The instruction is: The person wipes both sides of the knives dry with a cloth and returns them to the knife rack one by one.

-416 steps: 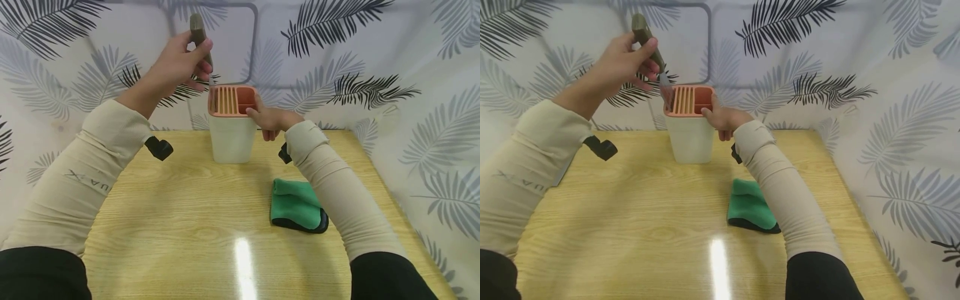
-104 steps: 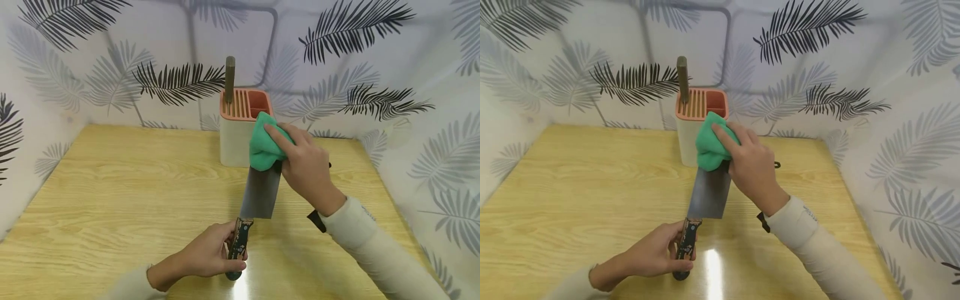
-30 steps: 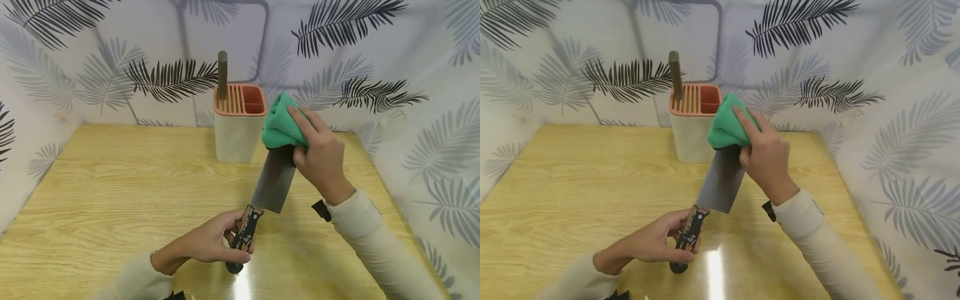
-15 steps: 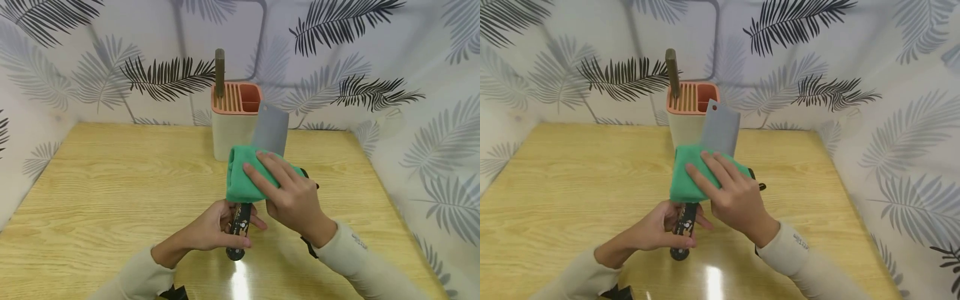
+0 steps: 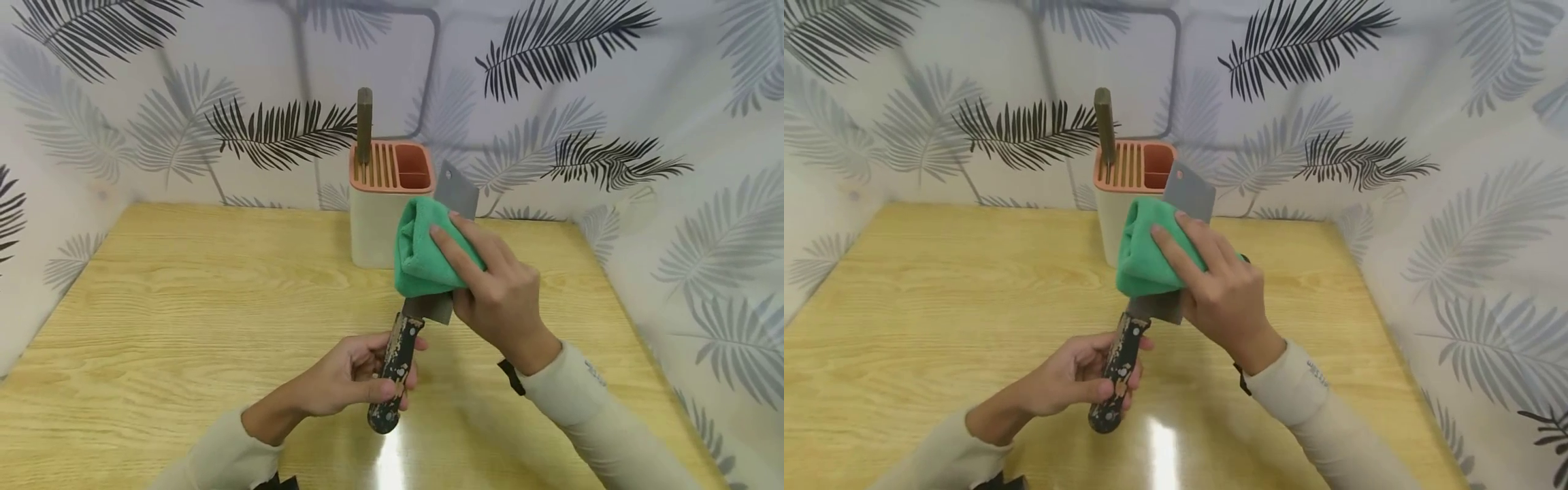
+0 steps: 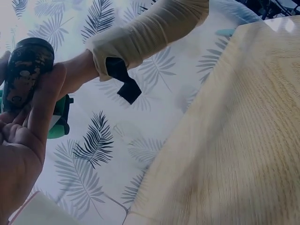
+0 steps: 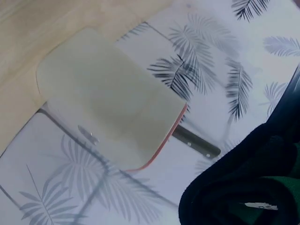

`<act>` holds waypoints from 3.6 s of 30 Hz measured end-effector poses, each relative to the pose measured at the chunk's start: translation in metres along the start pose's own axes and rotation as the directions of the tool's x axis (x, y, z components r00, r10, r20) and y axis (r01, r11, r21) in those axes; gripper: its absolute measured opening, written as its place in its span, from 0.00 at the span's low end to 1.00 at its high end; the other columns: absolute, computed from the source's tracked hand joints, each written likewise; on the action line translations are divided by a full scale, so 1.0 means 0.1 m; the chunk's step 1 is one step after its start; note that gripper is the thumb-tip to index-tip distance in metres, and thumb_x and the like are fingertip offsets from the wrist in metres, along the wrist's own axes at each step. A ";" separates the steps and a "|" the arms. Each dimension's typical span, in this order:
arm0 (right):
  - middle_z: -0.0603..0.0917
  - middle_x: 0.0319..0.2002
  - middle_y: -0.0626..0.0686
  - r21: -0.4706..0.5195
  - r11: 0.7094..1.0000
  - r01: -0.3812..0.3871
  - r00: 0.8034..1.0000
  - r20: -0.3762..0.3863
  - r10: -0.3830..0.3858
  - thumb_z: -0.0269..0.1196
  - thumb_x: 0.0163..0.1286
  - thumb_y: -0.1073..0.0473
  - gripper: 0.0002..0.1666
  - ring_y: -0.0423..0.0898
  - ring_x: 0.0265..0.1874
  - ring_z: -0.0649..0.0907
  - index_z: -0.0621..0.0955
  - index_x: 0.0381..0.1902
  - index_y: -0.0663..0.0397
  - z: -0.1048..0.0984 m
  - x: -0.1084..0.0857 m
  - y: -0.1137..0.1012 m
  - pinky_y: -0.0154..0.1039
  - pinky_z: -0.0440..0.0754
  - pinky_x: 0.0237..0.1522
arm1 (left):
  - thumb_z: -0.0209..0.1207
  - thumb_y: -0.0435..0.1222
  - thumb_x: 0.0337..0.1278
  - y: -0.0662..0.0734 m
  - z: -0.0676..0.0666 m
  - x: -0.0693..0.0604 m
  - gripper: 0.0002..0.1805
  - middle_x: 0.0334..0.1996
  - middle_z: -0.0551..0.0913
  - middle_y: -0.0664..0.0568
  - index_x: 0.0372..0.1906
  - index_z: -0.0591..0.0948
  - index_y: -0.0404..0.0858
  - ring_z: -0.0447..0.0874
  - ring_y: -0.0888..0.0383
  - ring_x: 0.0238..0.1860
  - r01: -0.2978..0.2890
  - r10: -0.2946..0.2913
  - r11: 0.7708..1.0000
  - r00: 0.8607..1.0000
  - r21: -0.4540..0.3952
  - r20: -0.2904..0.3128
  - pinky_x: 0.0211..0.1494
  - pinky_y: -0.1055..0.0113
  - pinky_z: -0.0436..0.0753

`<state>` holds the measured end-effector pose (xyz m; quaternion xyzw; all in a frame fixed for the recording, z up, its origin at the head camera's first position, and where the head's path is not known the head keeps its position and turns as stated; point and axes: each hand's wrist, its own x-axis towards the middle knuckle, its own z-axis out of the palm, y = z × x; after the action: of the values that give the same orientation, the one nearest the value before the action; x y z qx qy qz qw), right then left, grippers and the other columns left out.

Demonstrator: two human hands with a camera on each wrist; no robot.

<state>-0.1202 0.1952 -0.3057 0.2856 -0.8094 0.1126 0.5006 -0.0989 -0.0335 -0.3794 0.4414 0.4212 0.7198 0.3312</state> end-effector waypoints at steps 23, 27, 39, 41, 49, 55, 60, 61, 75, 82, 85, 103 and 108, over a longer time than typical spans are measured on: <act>0.85 0.52 0.62 0.007 0.993 0.117 0.991 -0.071 -0.116 0.51 0.56 0.74 0.32 0.61 0.40 0.88 0.85 0.55 0.49 -0.16 -0.03 -0.30 0.53 0.88 0.28 | 0.34 0.47 0.81 -0.04 -0.12 -0.13 0.24 0.43 0.76 0.60 0.70 0.68 0.45 0.66 0.66 0.20 -0.137 0.149 0.985 0.981 0.109 -0.121 0.17 0.65 0.63; 0.85 0.53 0.61 -0.022 0.999 0.024 0.999 -0.048 -0.025 0.51 0.55 0.75 0.34 0.61 0.42 0.87 0.84 0.57 0.47 -0.20 0.04 -0.19 0.56 0.87 0.29 | 0.37 0.48 0.81 -0.04 -0.09 -0.11 0.24 0.38 0.73 0.58 0.63 0.70 0.36 0.65 0.68 0.20 -0.076 0.095 0.992 0.976 0.100 -0.198 0.17 0.70 0.63; 0.84 0.53 0.60 -0.010 0.995 0.101 0.993 0.055 -0.101 0.52 0.52 0.74 0.36 0.59 0.44 0.87 0.83 0.58 0.46 -0.19 -0.15 -0.35 0.51 0.85 0.21 | 0.50 0.36 0.77 0.00 -0.11 -0.15 0.29 0.42 0.86 0.63 0.67 0.59 0.16 0.75 0.74 0.29 0.009 0.019 0.984 0.988 0.177 -0.156 0.21 0.78 0.72; 0.84 0.53 0.60 -0.014 0.995 0.100 0.991 0.087 -0.099 0.54 0.52 0.74 0.36 0.58 0.45 0.87 0.83 0.58 0.45 -0.19 -0.19 -0.39 0.51 0.87 0.23 | 0.51 0.35 0.76 0.01 -0.12 -0.15 0.30 0.42 0.86 0.62 0.68 0.58 0.17 0.78 0.74 0.30 0.021 0.008 0.984 0.987 0.179 -0.160 0.21 0.79 0.74; 0.83 0.55 0.60 -0.112 0.993 0.043 0.987 0.157 -0.025 0.56 0.52 0.77 0.38 0.59 0.47 0.86 0.82 0.59 0.43 -0.16 -0.06 -0.26 0.51 0.85 0.20 | 0.53 0.35 0.74 -0.02 -0.07 -0.10 0.26 0.40 0.83 0.56 0.61 0.63 0.17 0.79 0.71 0.28 0.067 -0.032 0.981 0.983 0.183 -0.183 0.22 0.77 0.75; 0.82 0.57 0.60 -0.221 0.975 -0.015 0.989 0.143 0.048 0.53 0.57 0.77 0.37 0.60 0.49 0.85 0.82 0.61 0.42 -0.11 0.18 0.02 0.50 0.78 0.13 | 0.56 0.34 0.72 -0.05 -0.02 -0.09 0.25 0.44 0.81 0.28 0.60 0.63 0.20 0.89 0.63 0.38 0.103 -0.073 0.983 0.979 0.150 -0.190 0.26 0.76 0.79; 0.83 0.55 0.60 -0.208 0.978 0.023 0.986 0.164 0.012 0.53 0.57 0.77 0.36 0.60 0.47 0.86 0.83 0.60 0.45 -0.11 0.10 -0.07 0.53 0.84 0.18 | 0.58 0.32 0.69 -0.07 -0.05 -0.10 0.26 0.50 0.82 0.34 0.62 0.64 0.21 0.90 0.60 0.42 0.097 -0.069 0.986 0.979 0.138 -0.190 0.40 0.68 0.88; 0.83 0.54 0.60 -0.191 0.981 0.042 0.985 0.170 -0.009 0.54 0.56 0.77 0.35 0.60 0.46 0.86 0.83 0.59 0.45 -0.11 0.07 -0.12 0.53 0.85 0.20 | 0.58 0.31 0.69 -0.07 -0.05 -0.10 0.27 0.50 0.83 0.37 0.64 0.63 0.20 0.90 0.59 0.43 0.084 -0.058 0.987 0.981 0.135 -0.184 0.44 0.65 0.88; 0.83 0.55 0.59 -0.254 0.967 -0.031 0.964 0.248 0.096 0.54 0.52 0.77 0.39 0.61 0.41 0.86 0.82 0.60 0.44 -0.03 0.09 -0.04 0.47 0.76 0.11 | 0.62 0.33 0.65 -0.10 0.07 -0.03 0.31 0.50 0.81 0.27 0.67 0.65 0.25 0.90 0.61 0.42 0.207 -0.117 0.928 0.952 0.310 -0.284 0.39 0.66 0.89; 0.83 0.55 0.60 -0.279 0.956 -0.087 0.963 0.223 0.153 0.52 0.55 0.77 0.38 0.61 0.44 0.86 0.82 0.61 0.44 -0.07 0.13 0.02 0.47 0.73 0.09 | 0.61 0.32 0.66 -0.06 0.13 -0.03 0.28 0.49 0.84 0.31 0.65 0.67 0.24 0.91 0.56 0.43 0.205 -0.088 0.879 0.957 0.430 -0.275 0.37 0.65 0.89; 0.83 0.54 0.60 -0.217 0.976 -0.028 0.946 0.308 0.096 0.56 0.53 0.75 0.38 0.60 0.43 0.87 0.81 0.61 0.45 -0.10 0.05 -0.21 0.47 0.78 0.11 | 0.62 0.31 0.65 0.00 0.11 0.00 0.30 0.50 0.84 0.32 0.67 0.66 0.25 0.91 0.50 0.42 0.245 -0.087 0.862 0.934 0.444 -0.346 0.37 0.65 0.89; 0.83 0.54 0.59 -0.250 0.950 -0.186 0.911 0.320 0.262 0.54 0.48 0.74 0.41 0.61 0.41 0.87 0.82 0.61 0.43 0.00 0.18 0.09 0.41 0.60 0.08 | 0.61 0.32 0.67 -0.12 0.14 0.02 0.33 0.54 0.82 0.30 0.70 0.63 0.22 0.90 0.46 0.45 0.322 -0.141 0.837 0.908 0.442 -0.394 0.42 0.71 0.88; 0.84 0.52 0.57 -0.177 0.980 -0.094 0.900 0.406 0.160 0.59 0.49 0.70 0.38 0.58 0.38 0.88 0.82 0.60 0.43 0.04 0.07 -0.13 0.45 0.74 0.09 | 0.61 0.31 0.67 -0.09 0.06 0.04 0.32 0.54 0.81 0.27 0.69 0.63 0.20 0.89 0.40 0.45 0.328 -0.122 0.834 0.894 0.444 -0.432 0.43 0.70 0.88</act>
<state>-0.1176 0.1805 -0.3030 0.2103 -0.9209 0.0191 0.3276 -0.0939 -0.0246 -0.3851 0.3081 0.7015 0.6112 0.1983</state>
